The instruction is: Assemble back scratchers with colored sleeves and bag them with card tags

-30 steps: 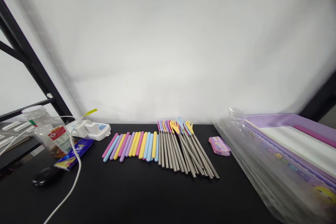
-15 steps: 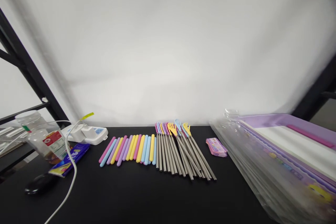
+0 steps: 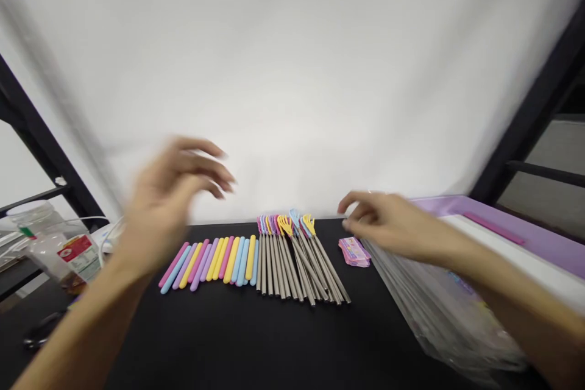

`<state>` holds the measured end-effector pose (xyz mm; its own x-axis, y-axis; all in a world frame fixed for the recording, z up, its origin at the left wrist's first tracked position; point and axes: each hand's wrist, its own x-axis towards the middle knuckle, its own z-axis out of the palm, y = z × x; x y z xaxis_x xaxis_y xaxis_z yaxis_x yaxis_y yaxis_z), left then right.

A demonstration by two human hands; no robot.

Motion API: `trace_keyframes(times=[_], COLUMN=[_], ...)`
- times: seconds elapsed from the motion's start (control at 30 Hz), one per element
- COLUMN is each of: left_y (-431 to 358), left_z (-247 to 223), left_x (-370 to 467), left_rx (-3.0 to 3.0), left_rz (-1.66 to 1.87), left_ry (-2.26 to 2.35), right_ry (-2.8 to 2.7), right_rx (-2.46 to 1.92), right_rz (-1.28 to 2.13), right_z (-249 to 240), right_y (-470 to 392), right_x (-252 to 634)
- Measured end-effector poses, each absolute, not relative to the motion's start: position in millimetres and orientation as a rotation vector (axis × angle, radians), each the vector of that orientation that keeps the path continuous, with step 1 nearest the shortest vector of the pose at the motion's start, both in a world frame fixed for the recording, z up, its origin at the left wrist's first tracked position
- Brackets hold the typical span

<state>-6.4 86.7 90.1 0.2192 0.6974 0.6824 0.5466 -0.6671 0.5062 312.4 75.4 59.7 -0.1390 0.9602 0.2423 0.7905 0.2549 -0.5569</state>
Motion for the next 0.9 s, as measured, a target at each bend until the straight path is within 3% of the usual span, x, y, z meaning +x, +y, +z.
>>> trace_keyframes(times=[0.03, 0.13, 0.3, 0.6, 0.9], left_y=[90.9, 107.2, 129.9, 142.7, 146.3], left_z=[80.6, 46.0, 8.0, 6.8, -15.4], left_x=[3.1, 29.1, 36.3, 13.9, 17.9], left_rx=[2.384, 2.626, 2.768, 2.516, 2.411], left_rz=[1.268, 0.708, 0.364, 0.282, 0.281], left_ry=[1.183, 1.196, 1.354, 1.729, 1.897], right_ry=[-2.023, -1.981, -1.878, -1.865, -1.951], right_rx=[-1.642, -1.704, -1.697, -1.664, -1.765], right_rz=[0.578, 0.647, 0.870, 0.962, 0.732], right_z=[44.8, 2.6, -23.5, -35.9, -19.8], right_y=[83.0, 103.0, 113.4, 125.6, 127.6], right_x=[307.4, 295.7, 290.8, 289.5, 289.3])
